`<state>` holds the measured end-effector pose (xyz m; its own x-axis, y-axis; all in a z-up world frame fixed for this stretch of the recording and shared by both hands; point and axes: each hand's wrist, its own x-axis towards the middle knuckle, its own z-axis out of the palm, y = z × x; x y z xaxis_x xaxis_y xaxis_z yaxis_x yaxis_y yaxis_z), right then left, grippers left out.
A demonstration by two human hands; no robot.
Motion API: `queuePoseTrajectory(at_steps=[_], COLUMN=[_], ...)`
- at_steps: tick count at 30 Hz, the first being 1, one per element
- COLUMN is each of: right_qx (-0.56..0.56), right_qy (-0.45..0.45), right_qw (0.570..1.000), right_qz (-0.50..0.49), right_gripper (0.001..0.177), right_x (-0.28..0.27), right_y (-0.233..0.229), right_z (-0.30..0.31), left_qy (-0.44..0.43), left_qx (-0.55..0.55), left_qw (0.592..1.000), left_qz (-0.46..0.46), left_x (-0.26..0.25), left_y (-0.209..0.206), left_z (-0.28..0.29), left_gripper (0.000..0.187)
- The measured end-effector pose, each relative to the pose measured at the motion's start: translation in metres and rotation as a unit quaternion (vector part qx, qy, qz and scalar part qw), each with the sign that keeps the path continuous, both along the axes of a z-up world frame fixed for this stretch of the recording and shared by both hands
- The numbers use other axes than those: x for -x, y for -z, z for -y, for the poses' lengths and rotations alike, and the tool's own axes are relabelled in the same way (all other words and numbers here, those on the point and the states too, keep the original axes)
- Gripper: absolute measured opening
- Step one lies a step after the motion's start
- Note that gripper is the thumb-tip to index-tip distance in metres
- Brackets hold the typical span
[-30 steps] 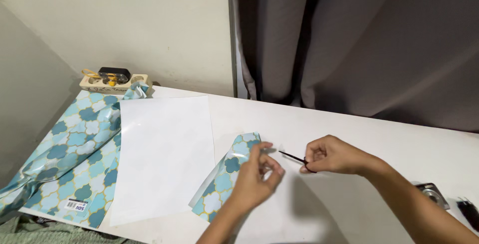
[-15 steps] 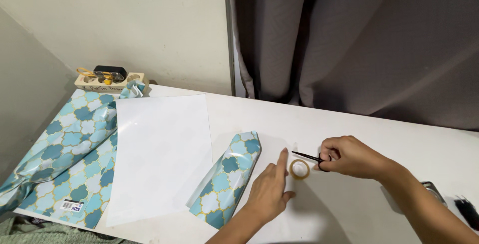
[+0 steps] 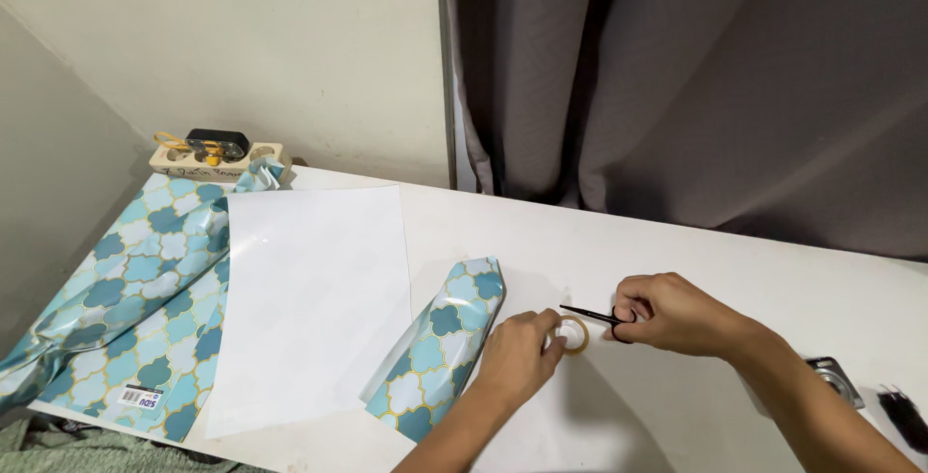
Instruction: The person folds a sheet of patterned wrapping paper into a cylindrical shape, pleats the top edge, and secures it with tape to form a decorative paper flower. They then place a small camera into a separate piece of wrapping paper and fold it closed.
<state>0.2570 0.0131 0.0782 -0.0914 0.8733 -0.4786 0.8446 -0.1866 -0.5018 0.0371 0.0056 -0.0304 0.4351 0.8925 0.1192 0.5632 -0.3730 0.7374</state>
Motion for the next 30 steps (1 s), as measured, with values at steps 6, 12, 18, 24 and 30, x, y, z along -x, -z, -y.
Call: queuePoseTrajectory(at_steps=[6, 12, 18, 24, 30], right_qx=[-0.037, -0.027, -0.055, -0.07, -0.082], right_qy=[-0.04, -0.076, -0.15, -0.139, -0.038], right_qw=[0.998, 0.995, 0.986, 0.98, 0.974], right_qz=[0.016, 0.059, 0.048, 0.126, 0.209], right_gripper=[0.029, 0.031, 0.024, 0.025, 0.031], right_x=[0.003, 0.018, 0.035, 0.013, -0.031], right_y=[-0.011, -0.031, -0.041, -0.019, 0.044], right_z=[0.004, 0.01, 0.011, 0.003, -0.017], left_qy=[-0.017, -0.108, -0.112, -0.135, -0.094], left_qx=[-0.036, 0.406, 0.315, 0.234, 0.21], left_qw=[0.993, 0.824, 0.873, 0.881, 0.913], left_qz=[0.11, 0.381, 0.356, 0.389, 0.337], left_x=[0.005, 0.018, 0.025, 0.036, 0.055], left_y=[-0.001, -0.022, -0.034, -0.039, -0.061], left_z=[0.013, -0.001, -0.012, -0.015, -0.015], left_gripper=[0.026, 0.031, 0.017, 0.018, 0.018])
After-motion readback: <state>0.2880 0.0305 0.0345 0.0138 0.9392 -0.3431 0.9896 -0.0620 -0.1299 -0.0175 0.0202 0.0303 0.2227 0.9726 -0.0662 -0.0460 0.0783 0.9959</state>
